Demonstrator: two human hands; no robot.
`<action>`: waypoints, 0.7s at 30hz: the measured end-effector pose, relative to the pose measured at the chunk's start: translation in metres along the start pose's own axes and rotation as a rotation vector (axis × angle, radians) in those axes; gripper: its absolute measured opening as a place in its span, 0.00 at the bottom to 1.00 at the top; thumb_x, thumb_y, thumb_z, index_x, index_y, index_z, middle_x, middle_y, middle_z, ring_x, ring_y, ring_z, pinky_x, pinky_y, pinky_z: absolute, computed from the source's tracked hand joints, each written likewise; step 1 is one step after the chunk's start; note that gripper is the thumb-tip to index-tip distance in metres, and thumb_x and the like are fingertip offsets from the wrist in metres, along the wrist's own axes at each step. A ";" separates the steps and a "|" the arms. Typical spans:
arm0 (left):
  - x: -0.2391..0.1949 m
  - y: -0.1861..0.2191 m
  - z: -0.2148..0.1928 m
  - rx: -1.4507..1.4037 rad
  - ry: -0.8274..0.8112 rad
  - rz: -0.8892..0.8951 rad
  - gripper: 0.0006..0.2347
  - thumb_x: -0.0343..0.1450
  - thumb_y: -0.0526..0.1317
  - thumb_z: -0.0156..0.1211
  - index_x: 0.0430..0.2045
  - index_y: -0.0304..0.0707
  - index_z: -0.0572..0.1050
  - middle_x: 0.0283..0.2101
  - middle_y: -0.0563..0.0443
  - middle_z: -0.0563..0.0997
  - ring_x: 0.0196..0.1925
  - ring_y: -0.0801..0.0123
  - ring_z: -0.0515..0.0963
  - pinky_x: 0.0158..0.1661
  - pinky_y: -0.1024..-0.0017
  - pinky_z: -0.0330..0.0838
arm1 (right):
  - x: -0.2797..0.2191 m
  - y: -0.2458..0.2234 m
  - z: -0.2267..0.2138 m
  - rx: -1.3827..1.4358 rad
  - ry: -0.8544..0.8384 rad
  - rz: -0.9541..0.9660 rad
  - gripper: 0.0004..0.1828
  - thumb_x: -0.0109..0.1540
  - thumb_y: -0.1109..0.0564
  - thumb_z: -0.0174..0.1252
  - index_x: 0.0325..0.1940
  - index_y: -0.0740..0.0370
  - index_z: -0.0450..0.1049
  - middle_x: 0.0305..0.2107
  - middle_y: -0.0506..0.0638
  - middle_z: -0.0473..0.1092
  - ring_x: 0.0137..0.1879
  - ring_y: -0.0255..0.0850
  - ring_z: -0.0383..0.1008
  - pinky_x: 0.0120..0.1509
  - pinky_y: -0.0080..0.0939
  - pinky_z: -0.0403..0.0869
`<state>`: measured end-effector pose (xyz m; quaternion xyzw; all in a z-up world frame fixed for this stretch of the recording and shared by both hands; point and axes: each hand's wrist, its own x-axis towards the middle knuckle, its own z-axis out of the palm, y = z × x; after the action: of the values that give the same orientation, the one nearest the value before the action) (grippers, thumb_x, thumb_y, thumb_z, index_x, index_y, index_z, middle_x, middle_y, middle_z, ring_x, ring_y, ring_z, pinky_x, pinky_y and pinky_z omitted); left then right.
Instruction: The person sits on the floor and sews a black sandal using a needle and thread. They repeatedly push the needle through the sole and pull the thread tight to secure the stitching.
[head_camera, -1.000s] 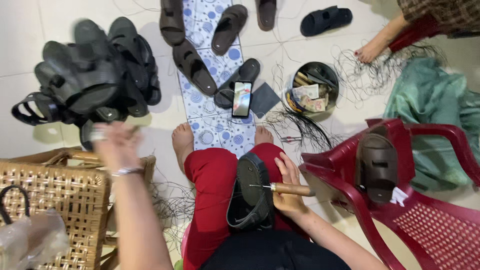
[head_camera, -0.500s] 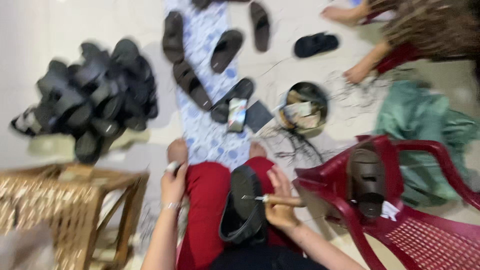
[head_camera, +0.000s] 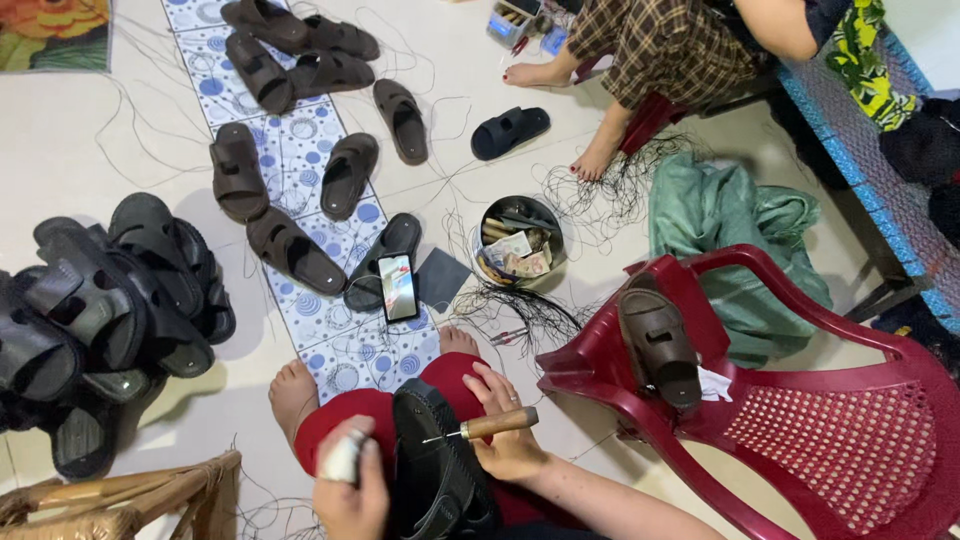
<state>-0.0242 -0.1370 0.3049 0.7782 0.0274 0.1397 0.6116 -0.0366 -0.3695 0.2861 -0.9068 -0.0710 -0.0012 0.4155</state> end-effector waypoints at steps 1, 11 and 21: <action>-0.001 0.008 0.006 -0.002 0.001 0.005 0.09 0.74 0.34 0.55 0.45 0.33 0.77 0.48 0.45 0.82 0.55 0.62 0.81 0.62 0.70 0.70 | 0.000 0.003 0.002 -0.002 0.004 -0.004 0.40 0.58 0.54 0.54 0.75 0.57 0.56 0.73 0.60 0.52 0.78 0.59 0.51 0.79 0.65 0.53; -0.015 0.013 0.030 0.132 -0.239 0.526 0.11 0.71 0.35 0.60 0.45 0.33 0.77 0.45 0.43 0.82 0.45 0.53 0.83 0.49 0.62 0.77 | -0.003 0.011 0.006 -0.033 0.082 -0.084 0.40 0.66 0.32 0.45 0.75 0.57 0.57 0.72 0.61 0.54 0.77 0.57 0.55 0.77 0.63 0.59; -0.029 -0.018 0.034 0.196 -0.236 0.288 0.13 0.70 0.40 0.62 0.47 0.36 0.77 0.46 0.45 0.83 0.46 0.59 0.84 0.51 0.69 0.77 | -0.003 0.013 0.008 -0.054 0.123 -0.124 0.38 0.59 0.51 0.57 0.73 0.60 0.59 0.71 0.63 0.56 0.75 0.59 0.58 0.78 0.60 0.59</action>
<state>-0.0414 -0.1714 0.2753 0.8408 -0.1425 0.1304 0.5057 -0.0382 -0.3724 0.2705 -0.9098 -0.1013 -0.0847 0.3935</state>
